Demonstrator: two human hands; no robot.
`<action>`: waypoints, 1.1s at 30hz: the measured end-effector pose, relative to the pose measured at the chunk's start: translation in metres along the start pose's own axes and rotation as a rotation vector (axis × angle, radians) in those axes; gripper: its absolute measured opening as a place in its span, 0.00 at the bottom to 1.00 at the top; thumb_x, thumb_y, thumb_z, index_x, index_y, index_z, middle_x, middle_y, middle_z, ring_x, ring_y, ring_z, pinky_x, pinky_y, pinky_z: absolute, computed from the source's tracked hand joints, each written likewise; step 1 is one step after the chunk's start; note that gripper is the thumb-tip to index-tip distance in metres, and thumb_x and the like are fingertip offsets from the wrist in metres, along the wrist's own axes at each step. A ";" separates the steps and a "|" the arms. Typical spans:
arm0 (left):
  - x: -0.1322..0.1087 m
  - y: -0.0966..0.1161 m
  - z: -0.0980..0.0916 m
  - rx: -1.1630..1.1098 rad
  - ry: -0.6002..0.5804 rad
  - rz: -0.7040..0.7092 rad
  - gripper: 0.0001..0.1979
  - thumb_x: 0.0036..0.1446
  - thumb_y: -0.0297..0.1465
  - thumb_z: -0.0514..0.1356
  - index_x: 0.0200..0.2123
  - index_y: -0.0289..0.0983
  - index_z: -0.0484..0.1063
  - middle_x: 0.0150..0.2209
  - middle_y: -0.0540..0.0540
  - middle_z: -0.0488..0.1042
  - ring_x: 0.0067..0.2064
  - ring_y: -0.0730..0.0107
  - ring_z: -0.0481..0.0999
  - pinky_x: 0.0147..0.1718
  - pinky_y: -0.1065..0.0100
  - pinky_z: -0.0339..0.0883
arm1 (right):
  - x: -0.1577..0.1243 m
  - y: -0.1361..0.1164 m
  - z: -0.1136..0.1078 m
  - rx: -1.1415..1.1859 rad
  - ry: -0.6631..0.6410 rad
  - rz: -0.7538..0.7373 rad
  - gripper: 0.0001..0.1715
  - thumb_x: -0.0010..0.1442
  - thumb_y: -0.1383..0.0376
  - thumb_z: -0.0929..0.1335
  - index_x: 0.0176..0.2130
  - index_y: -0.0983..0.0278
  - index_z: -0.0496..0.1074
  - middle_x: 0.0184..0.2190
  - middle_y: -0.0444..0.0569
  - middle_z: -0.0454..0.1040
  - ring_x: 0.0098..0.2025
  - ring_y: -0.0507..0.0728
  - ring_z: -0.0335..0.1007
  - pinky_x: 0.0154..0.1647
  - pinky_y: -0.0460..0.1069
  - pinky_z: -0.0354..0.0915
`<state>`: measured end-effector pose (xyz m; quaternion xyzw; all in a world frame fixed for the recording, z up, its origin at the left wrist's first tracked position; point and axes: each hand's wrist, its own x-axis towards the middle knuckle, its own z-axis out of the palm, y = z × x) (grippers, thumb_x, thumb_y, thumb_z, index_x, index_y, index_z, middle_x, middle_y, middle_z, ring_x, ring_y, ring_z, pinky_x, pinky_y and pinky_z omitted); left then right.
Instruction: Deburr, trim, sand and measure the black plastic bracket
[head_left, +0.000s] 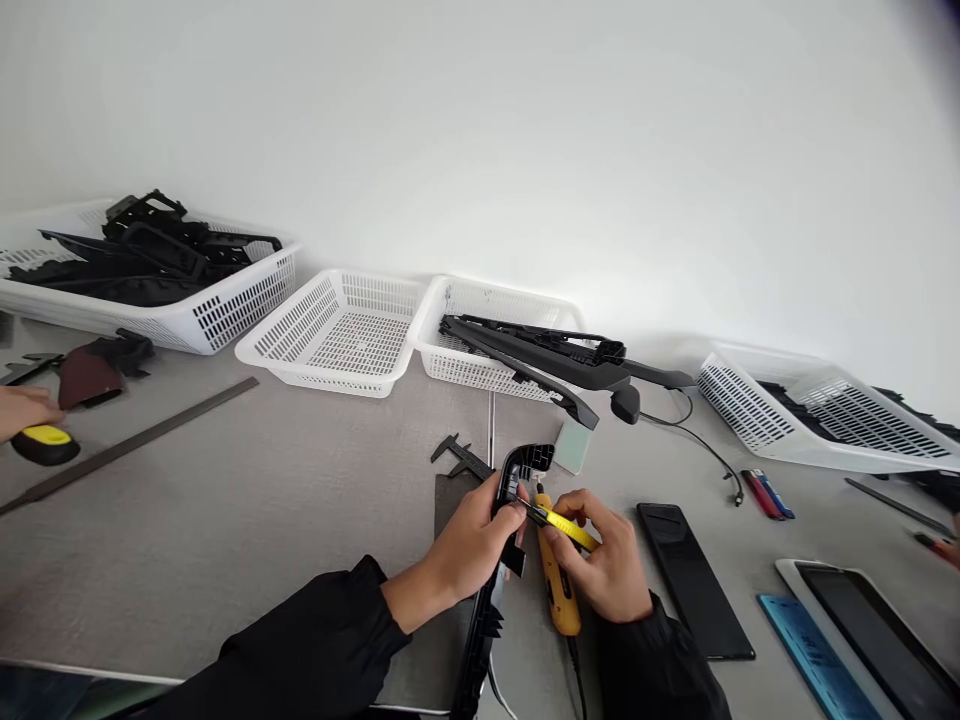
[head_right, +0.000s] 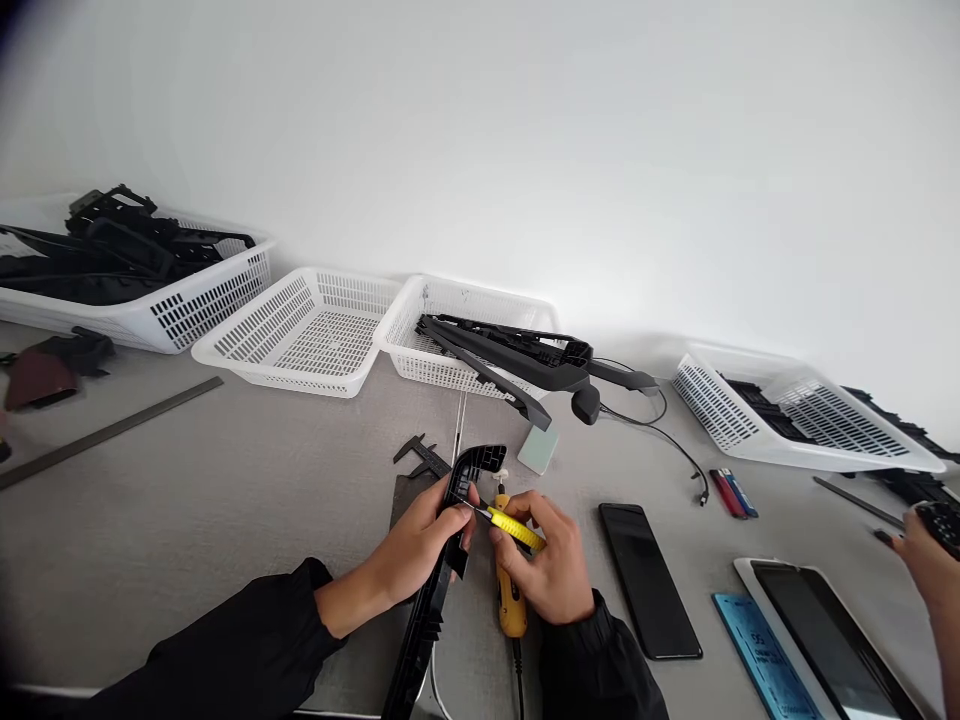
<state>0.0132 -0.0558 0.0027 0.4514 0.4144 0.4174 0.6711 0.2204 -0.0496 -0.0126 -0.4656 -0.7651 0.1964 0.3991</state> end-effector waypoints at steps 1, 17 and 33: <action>0.000 0.000 -0.001 -0.003 0.007 0.009 0.08 0.66 0.37 0.59 0.43 0.40 0.72 0.30 0.48 0.71 0.31 0.65 0.70 0.21 0.72 0.68 | 0.000 0.001 0.000 -0.012 0.004 0.011 0.10 0.66 0.58 0.72 0.33 0.59 0.74 0.27 0.44 0.75 0.29 0.56 0.68 0.32 0.49 0.65; 0.002 -0.002 -0.003 0.001 0.012 0.021 0.10 0.68 0.39 0.54 0.45 0.41 0.68 0.32 0.48 0.70 0.32 0.65 0.69 0.22 0.72 0.70 | -0.009 0.014 0.006 -0.145 0.124 0.049 0.23 0.70 0.50 0.72 0.29 0.59 0.70 0.21 0.42 0.70 0.23 0.53 0.63 0.26 0.48 0.58; 0.004 -0.009 -0.003 -0.037 -0.032 0.057 0.14 0.70 0.41 0.51 0.50 0.39 0.67 0.31 0.52 0.72 0.23 0.70 0.70 0.18 0.69 0.71 | -0.005 0.008 0.004 -0.178 0.110 -0.005 0.22 0.70 0.54 0.72 0.27 0.61 0.70 0.19 0.39 0.68 0.21 0.50 0.63 0.24 0.46 0.59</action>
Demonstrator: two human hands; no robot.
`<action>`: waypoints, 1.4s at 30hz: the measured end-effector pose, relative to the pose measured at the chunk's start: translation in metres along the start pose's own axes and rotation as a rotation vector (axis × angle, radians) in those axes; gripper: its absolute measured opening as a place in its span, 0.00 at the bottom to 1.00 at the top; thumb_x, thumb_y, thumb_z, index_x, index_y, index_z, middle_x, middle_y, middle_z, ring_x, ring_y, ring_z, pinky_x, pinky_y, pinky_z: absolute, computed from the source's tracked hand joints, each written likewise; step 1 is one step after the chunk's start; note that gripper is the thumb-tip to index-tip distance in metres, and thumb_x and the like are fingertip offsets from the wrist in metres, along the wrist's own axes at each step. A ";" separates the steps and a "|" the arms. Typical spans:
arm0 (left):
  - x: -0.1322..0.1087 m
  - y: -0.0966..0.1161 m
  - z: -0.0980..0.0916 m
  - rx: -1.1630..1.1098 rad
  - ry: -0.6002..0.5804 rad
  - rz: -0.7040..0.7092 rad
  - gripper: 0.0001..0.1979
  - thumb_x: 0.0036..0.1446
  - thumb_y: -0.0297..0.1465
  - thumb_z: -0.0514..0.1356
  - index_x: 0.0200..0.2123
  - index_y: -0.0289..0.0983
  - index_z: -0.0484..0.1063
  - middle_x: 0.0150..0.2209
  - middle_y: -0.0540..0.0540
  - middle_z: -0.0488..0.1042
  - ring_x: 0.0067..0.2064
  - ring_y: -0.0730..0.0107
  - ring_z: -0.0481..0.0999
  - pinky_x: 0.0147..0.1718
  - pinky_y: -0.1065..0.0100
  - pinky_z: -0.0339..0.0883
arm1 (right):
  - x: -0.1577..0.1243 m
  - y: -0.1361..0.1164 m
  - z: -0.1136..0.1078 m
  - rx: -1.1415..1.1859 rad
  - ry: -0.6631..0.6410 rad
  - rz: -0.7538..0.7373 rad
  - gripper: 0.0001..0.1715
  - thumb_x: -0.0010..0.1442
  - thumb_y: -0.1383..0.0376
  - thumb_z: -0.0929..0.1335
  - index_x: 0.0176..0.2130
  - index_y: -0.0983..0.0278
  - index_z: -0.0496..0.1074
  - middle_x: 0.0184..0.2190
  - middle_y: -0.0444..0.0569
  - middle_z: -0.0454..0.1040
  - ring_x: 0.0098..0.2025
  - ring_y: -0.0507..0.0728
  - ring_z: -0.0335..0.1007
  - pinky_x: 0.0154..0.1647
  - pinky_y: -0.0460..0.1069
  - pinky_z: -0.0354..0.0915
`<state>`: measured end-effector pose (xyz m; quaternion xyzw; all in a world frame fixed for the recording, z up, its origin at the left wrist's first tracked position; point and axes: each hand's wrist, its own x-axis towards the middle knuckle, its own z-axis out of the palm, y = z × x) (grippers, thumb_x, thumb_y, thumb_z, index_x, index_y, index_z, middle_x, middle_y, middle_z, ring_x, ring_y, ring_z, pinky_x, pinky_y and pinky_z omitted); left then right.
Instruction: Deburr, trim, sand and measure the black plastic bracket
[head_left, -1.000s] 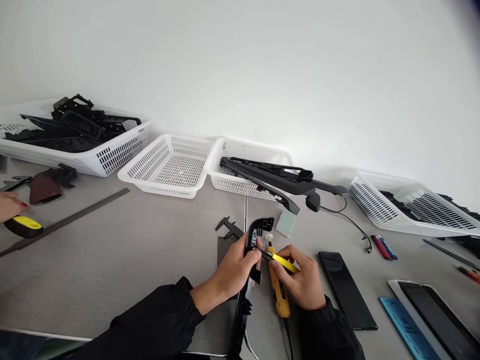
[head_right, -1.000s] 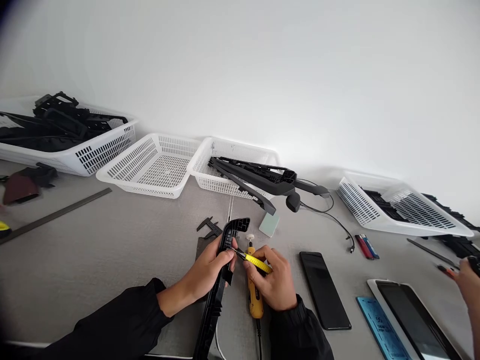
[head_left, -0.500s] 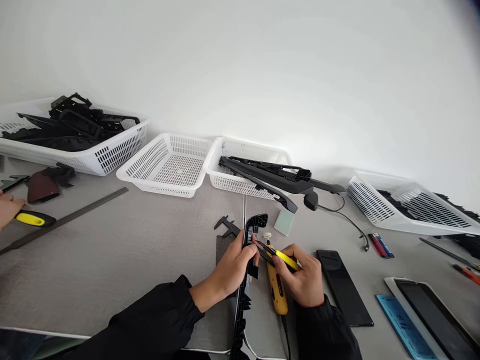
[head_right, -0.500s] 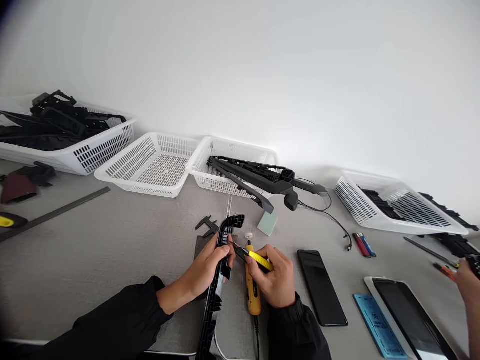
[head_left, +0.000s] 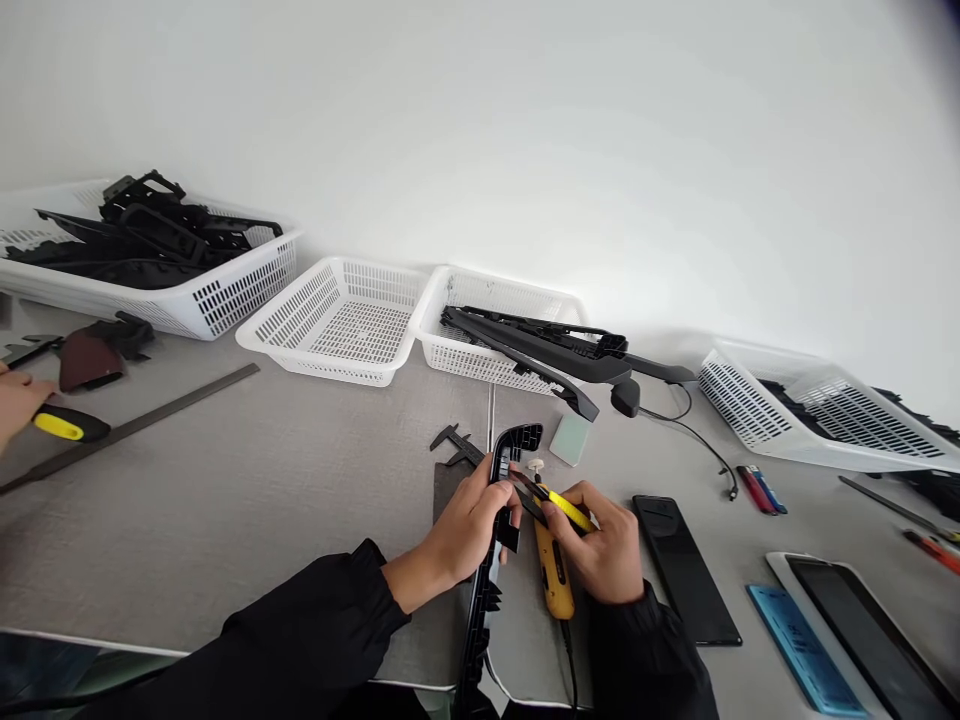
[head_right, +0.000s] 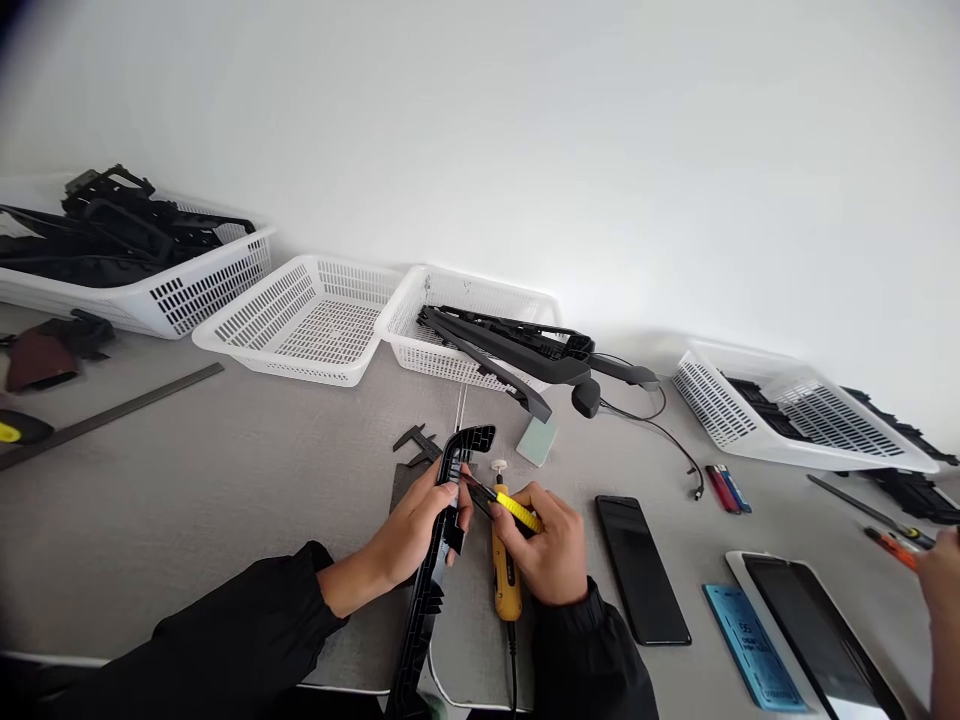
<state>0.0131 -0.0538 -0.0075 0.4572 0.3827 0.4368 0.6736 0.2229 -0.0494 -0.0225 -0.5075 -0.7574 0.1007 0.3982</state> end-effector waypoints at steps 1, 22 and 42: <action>0.000 0.000 0.000 0.000 0.003 0.004 0.14 0.70 0.41 0.51 0.51 0.39 0.67 0.31 0.52 0.72 0.23 0.70 0.70 0.18 0.69 0.71 | 0.000 0.000 0.000 0.000 0.011 0.005 0.22 0.70 0.54 0.72 0.27 0.61 0.69 0.19 0.39 0.68 0.21 0.50 0.62 0.24 0.46 0.58; -0.002 0.008 0.002 0.024 -0.013 -0.020 0.11 0.68 0.36 0.53 0.49 0.39 0.67 0.31 0.52 0.71 0.24 0.70 0.70 0.19 0.71 0.72 | 0.002 -0.003 -0.004 0.046 -0.029 0.011 0.21 0.69 0.54 0.72 0.27 0.61 0.70 0.20 0.39 0.69 0.21 0.50 0.63 0.24 0.46 0.59; -0.001 0.008 0.002 0.006 -0.012 -0.014 0.10 0.67 0.36 0.54 0.48 0.40 0.66 0.30 0.53 0.71 0.23 0.72 0.70 0.18 0.72 0.71 | 0.000 -0.003 -0.003 0.050 -0.040 0.021 0.22 0.69 0.53 0.72 0.27 0.61 0.70 0.20 0.40 0.69 0.22 0.51 0.61 0.24 0.47 0.59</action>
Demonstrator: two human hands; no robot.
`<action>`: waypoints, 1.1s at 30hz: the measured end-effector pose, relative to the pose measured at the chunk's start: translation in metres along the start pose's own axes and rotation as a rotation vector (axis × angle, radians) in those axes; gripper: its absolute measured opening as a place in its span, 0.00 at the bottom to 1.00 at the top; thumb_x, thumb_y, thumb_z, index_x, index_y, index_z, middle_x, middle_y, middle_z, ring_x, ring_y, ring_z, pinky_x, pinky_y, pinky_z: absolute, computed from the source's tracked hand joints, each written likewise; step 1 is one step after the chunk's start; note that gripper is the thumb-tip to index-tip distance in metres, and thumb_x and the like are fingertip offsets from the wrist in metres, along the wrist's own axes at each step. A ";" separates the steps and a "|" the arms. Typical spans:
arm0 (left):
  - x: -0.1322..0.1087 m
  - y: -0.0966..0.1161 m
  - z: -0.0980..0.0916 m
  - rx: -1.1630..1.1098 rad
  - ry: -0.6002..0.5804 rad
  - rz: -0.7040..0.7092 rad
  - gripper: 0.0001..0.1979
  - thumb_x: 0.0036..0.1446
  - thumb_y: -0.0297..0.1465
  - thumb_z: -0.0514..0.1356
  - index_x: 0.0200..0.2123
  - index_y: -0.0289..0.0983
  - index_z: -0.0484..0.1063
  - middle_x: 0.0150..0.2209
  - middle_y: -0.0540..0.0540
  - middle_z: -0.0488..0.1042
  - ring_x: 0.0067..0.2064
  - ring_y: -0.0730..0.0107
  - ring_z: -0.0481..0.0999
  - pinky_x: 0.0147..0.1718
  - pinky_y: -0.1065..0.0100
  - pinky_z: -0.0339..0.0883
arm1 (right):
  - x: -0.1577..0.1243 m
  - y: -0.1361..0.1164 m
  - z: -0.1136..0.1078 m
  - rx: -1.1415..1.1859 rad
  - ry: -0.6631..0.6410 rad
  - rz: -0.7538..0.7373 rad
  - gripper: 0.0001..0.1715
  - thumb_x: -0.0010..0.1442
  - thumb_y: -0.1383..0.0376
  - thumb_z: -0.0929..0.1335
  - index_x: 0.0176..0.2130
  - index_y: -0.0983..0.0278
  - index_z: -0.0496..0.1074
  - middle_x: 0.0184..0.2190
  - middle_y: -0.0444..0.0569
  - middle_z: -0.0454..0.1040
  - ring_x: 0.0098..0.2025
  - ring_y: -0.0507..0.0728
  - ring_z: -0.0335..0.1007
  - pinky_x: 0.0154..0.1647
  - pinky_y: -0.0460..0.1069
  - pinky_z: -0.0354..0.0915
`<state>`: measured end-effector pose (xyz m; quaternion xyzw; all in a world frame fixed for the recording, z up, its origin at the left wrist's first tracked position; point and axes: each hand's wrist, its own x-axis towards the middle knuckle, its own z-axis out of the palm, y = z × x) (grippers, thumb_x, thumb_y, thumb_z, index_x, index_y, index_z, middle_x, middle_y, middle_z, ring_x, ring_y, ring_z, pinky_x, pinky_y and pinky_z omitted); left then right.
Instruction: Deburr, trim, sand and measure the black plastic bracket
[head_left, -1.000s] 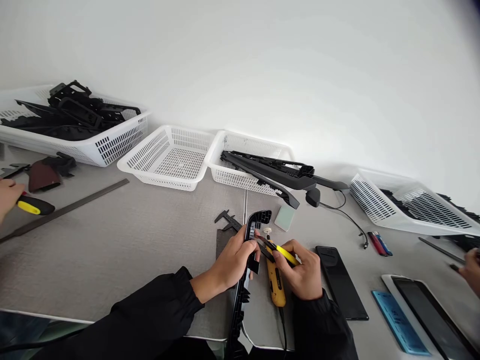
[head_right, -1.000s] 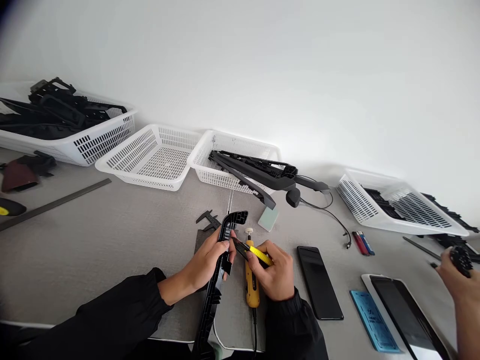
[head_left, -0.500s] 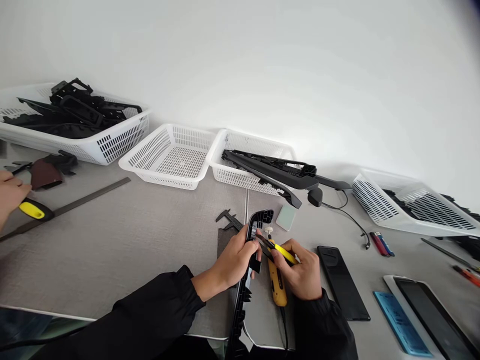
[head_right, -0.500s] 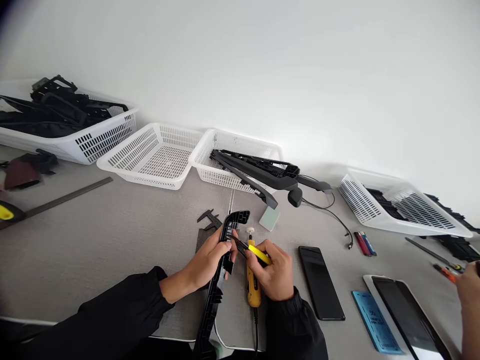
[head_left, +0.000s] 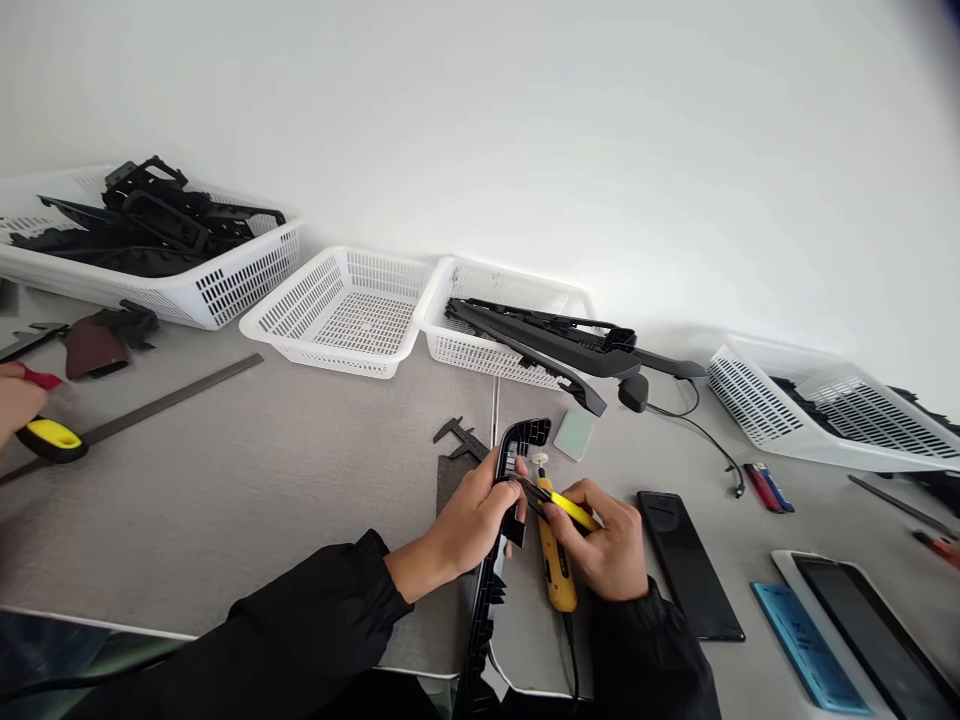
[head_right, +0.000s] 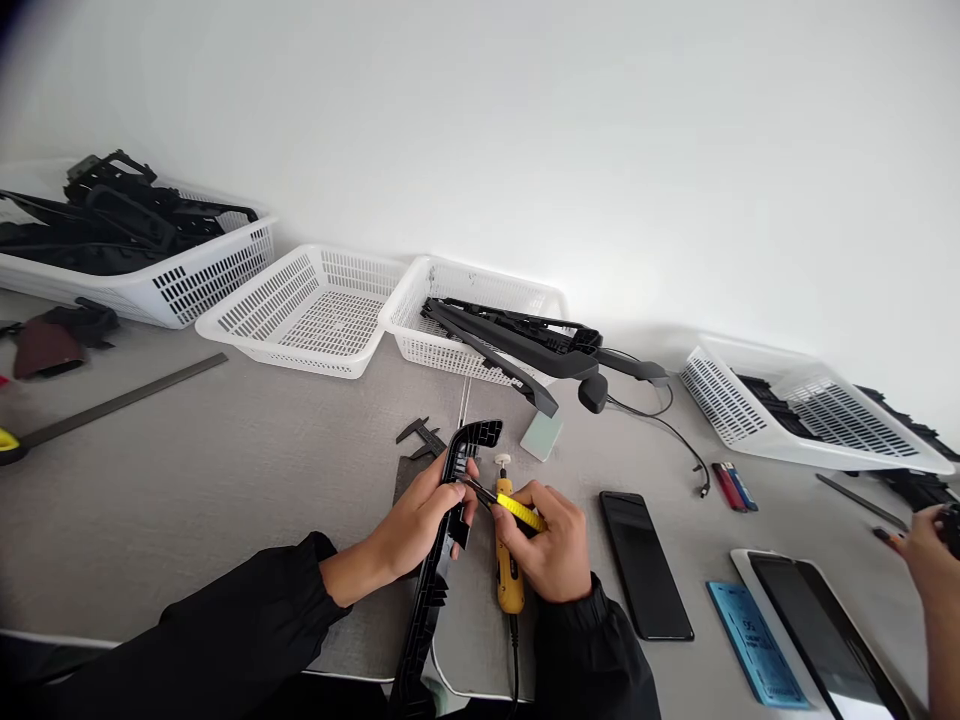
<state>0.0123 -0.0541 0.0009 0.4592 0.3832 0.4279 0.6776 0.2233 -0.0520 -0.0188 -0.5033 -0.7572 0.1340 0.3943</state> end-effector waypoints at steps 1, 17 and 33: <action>0.000 0.000 0.000 0.001 -0.001 0.000 0.10 0.67 0.36 0.54 0.48 0.40 0.66 0.30 0.53 0.71 0.23 0.72 0.70 0.18 0.72 0.71 | 0.000 0.000 0.000 -0.005 -0.005 -0.004 0.22 0.69 0.54 0.72 0.27 0.61 0.70 0.20 0.40 0.69 0.21 0.51 0.62 0.24 0.47 0.59; 0.000 0.001 0.000 0.006 -0.004 0.002 0.10 0.68 0.35 0.54 0.49 0.40 0.67 0.31 0.52 0.71 0.24 0.71 0.71 0.19 0.71 0.71 | -0.002 0.004 0.001 0.010 0.031 0.012 0.22 0.69 0.52 0.73 0.27 0.61 0.70 0.20 0.40 0.69 0.21 0.51 0.61 0.24 0.47 0.58; 0.001 0.000 -0.001 -0.015 -0.002 -0.008 0.11 0.67 0.35 0.54 0.50 0.39 0.67 0.30 0.52 0.71 0.24 0.71 0.70 0.19 0.71 0.72 | 0.002 -0.002 -0.001 -0.024 0.006 0.007 0.21 0.68 0.54 0.73 0.27 0.60 0.71 0.20 0.40 0.70 0.21 0.51 0.63 0.24 0.47 0.60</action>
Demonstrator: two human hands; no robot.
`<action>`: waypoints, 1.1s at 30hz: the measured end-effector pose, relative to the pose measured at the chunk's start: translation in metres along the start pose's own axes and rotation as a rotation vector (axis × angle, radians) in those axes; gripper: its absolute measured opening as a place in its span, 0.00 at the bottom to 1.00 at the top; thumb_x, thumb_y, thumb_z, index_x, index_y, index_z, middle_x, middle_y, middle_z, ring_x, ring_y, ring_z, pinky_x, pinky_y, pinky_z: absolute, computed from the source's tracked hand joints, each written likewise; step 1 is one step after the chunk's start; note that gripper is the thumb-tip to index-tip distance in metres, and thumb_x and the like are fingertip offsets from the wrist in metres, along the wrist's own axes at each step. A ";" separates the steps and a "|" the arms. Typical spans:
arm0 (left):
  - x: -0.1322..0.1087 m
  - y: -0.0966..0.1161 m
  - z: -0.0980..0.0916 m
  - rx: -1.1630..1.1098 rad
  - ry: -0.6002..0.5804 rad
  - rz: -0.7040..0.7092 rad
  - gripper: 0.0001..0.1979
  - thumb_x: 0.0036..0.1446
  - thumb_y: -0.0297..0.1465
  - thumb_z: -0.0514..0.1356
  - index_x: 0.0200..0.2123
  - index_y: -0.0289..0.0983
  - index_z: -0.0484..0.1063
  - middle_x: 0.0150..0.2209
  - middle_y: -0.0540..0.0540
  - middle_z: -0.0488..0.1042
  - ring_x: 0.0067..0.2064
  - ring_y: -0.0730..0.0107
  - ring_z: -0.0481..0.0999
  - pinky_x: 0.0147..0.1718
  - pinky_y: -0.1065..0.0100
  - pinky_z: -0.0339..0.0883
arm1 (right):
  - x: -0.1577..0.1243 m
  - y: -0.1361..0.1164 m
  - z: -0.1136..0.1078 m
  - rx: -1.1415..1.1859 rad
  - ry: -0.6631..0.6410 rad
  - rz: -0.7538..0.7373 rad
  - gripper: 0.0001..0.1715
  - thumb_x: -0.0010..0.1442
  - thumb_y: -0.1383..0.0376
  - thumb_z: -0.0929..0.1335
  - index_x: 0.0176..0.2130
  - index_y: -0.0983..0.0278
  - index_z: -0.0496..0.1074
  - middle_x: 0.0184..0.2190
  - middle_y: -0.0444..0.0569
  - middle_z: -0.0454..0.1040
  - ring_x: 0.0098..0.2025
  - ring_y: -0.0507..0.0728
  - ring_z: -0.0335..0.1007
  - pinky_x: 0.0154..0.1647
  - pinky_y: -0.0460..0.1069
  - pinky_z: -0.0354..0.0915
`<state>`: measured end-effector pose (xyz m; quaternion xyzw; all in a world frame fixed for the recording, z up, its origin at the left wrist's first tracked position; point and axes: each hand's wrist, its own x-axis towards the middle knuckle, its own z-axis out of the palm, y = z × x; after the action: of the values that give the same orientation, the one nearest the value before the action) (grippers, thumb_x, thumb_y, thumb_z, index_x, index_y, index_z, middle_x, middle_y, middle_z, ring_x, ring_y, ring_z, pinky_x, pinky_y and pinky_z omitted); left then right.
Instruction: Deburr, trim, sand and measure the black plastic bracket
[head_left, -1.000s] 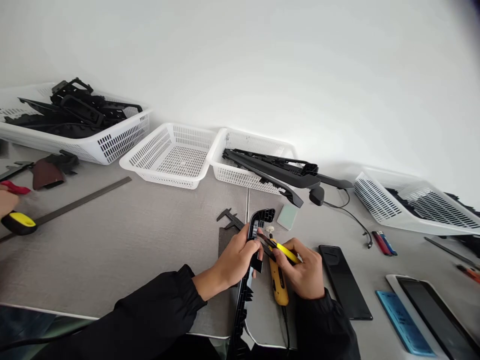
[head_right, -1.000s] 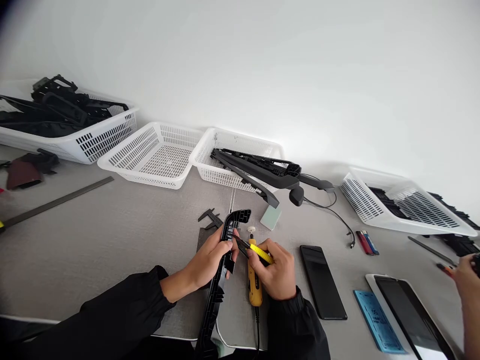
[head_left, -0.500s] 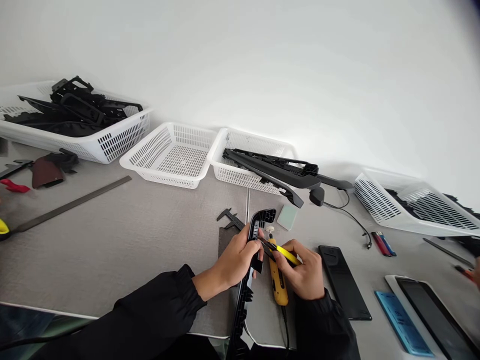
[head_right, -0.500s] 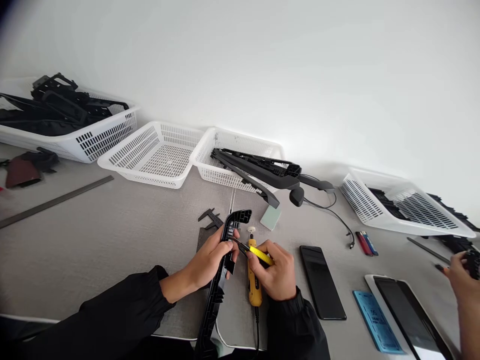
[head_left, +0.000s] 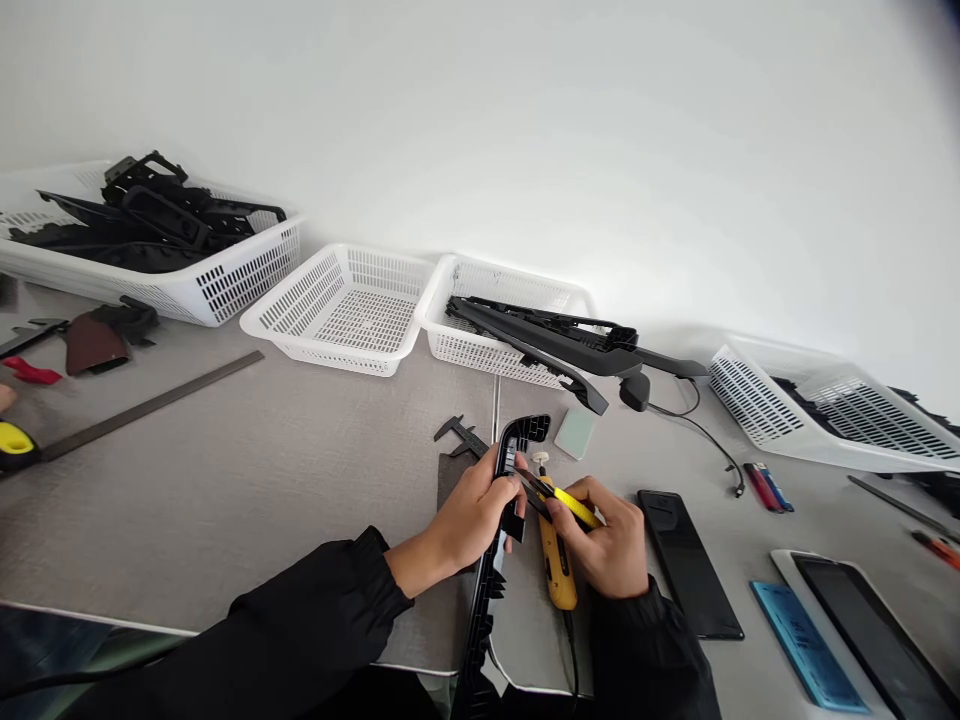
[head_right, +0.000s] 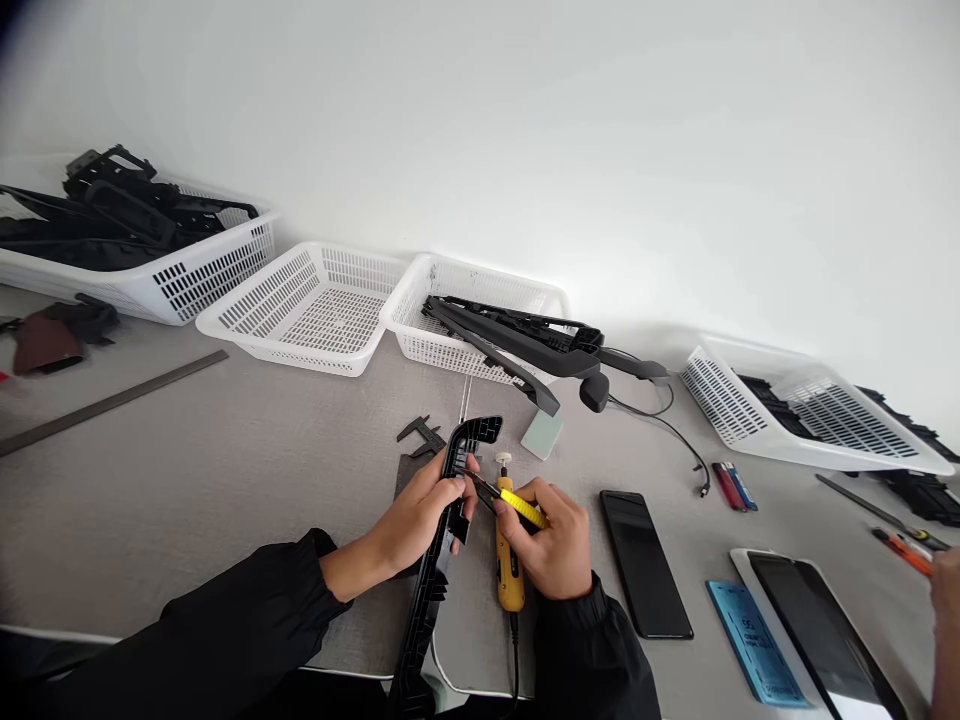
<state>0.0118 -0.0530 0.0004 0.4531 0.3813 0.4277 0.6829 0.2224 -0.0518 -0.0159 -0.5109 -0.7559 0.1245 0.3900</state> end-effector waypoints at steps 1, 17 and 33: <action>0.000 0.000 0.000 -0.005 -0.004 -0.006 0.11 0.67 0.35 0.54 0.50 0.39 0.67 0.30 0.52 0.71 0.24 0.71 0.70 0.19 0.71 0.72 | 0.000 0.000 0.000 0.012 -0.013 -0.007 0.20 0.68 0.54 0.73 0.28 0.60 0.71 0.20 0.41 0.71 0.22 0.52 0.64 0.24 0.47 0.61; -0.004 0.005 0.002 0.066 -0.185 -0.049 0.20 0.63 0.28 0.55 0.58 0.35 0.72 0.33 0.48 0.72 0.29 0.70 0.74 0.24 0.71 0.72 | 0.002 -0.001 0.002 -0.078 0.211 0.080 0.22 0.69 0.52 0.72 0.28 0.61 0.72 0.19 0.40 0.69 0.20 0.50 0.59 0.23 0.48 0.57; -0.003 0.004 -0.002 0.095 -0.199 0.027 0.29 0.64 0.24 0.51 0.67 0.38 0.70 0.39 0.48 0.76 0.29 0.75 0.70 0.31 0.69 0.66 | -0.001 0.011 0.001 -0.062 0.128 0.080 0.22 0.68 0.52 0.73 0.28 0.61 0.72 0.20 0.39 0.68 0.22 0.50 0.56 0.26 0.48 0.56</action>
<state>0.0083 -0.0544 0.0042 0.5302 0.3251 0.3712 0.6895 0.2293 -0.0478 -0.0238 -0.5594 -0.7119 0.0835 0.4163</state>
